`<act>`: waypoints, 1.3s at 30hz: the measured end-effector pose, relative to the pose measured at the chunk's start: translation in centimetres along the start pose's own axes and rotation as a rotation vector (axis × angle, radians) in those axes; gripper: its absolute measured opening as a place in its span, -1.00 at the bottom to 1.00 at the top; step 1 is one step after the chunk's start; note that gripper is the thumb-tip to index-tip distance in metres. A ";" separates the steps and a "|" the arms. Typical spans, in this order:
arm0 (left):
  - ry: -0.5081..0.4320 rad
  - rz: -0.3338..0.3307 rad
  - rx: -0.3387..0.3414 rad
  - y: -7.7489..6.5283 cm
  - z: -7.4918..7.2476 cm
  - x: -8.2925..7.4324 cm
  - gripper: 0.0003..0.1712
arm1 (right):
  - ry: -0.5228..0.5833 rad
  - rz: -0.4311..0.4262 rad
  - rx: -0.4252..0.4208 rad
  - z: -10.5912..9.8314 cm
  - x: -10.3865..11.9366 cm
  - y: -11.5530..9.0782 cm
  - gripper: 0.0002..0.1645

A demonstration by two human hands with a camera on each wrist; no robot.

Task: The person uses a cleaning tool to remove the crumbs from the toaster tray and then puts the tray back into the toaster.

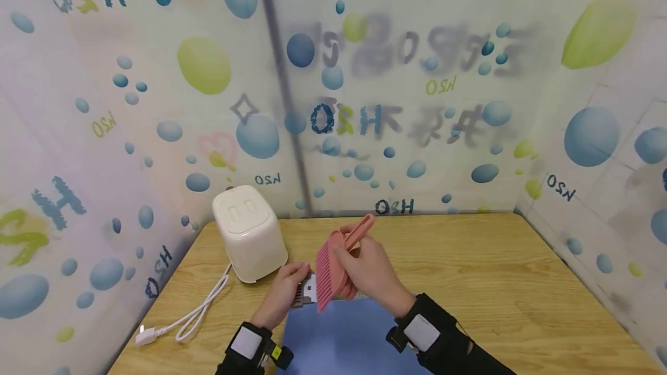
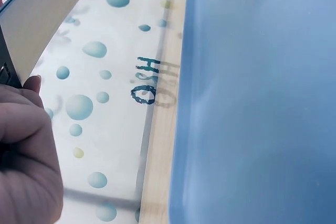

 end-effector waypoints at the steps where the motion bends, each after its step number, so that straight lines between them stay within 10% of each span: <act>1: -0.001 0.003 0.000 -0.1 0.0 0.0 -0.53 | -0.001 -0.004 -0.004 0.1 0.0 0.0 -0.42; 39: -0.015 -0.030 0.026 -0.2 -0.2 0.8 -0.58 | -0.001 0.083 -0.057 -2.4 -2.8 -1.8 -0.43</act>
Point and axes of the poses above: each hand's wrist, its own y-axis towards the middle knuckle, its own z-axis out of the palm, x = y × z, the point moved 10 cm from there along y, towards the middle knuckle, and after that the axes turned 3 degrees about -y, right-handed, at the moved point
